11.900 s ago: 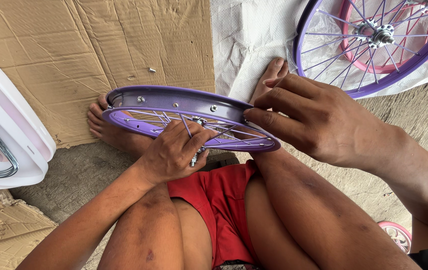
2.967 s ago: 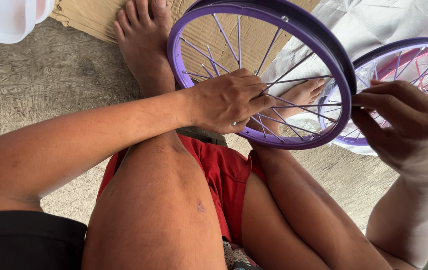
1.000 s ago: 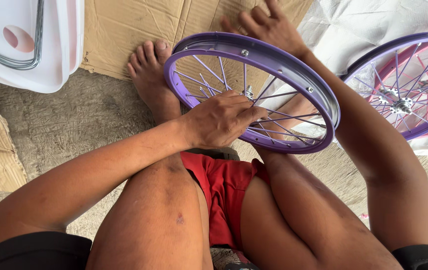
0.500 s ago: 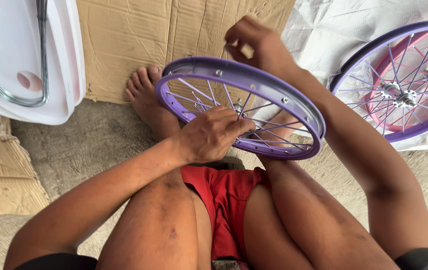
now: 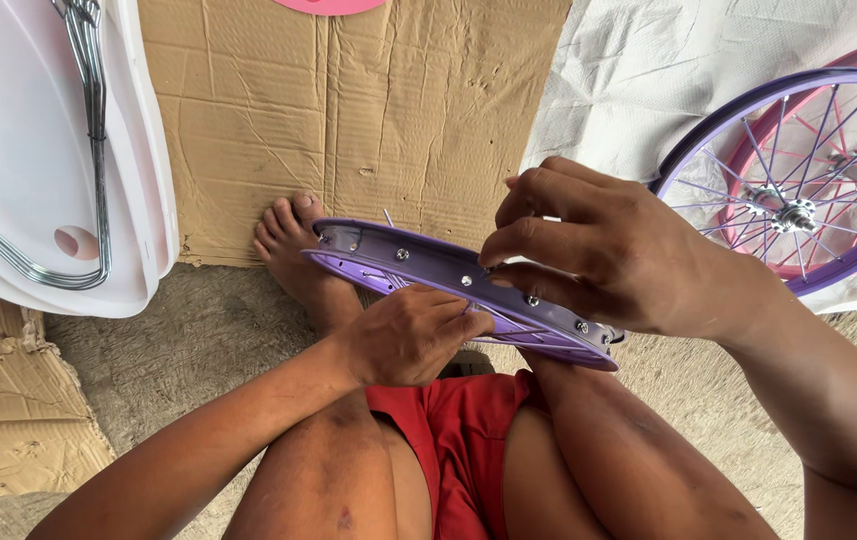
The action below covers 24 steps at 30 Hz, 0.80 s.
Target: The person inserts and tightens spokes into a purple bicycle wheel rim while sitting on the floor. They use their hands to thread the spokes through the rim holes and secure them with nuts, occasionally rotating the wheel to access different sections.
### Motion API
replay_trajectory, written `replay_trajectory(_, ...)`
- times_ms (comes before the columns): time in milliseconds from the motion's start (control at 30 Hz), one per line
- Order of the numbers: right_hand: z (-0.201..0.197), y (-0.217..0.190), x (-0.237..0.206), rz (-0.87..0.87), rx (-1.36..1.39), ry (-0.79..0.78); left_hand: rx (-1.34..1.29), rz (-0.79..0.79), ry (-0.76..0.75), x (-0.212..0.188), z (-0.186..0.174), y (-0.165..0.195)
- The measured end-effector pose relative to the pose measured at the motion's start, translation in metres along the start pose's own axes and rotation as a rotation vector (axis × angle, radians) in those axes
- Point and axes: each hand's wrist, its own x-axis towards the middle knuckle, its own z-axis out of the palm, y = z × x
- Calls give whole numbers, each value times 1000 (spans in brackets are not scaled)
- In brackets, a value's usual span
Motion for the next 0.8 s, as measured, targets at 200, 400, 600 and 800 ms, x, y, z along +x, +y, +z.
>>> replay_trajectory(200,6,-2,5,54,68,-21,-38,-46,-21,-7,2,-1)
replay_trajectory(400,8,-2,2,30,51,-39,-11,-50,-9,-8,7,-4)
replay_trajectory(600,6,-3,4,23,13,-23,-7,-48,17,-6,9,-5)
replay_trajectory(800,7,0,7,7,11,-2,-20,-50,20,-6,9,-7)
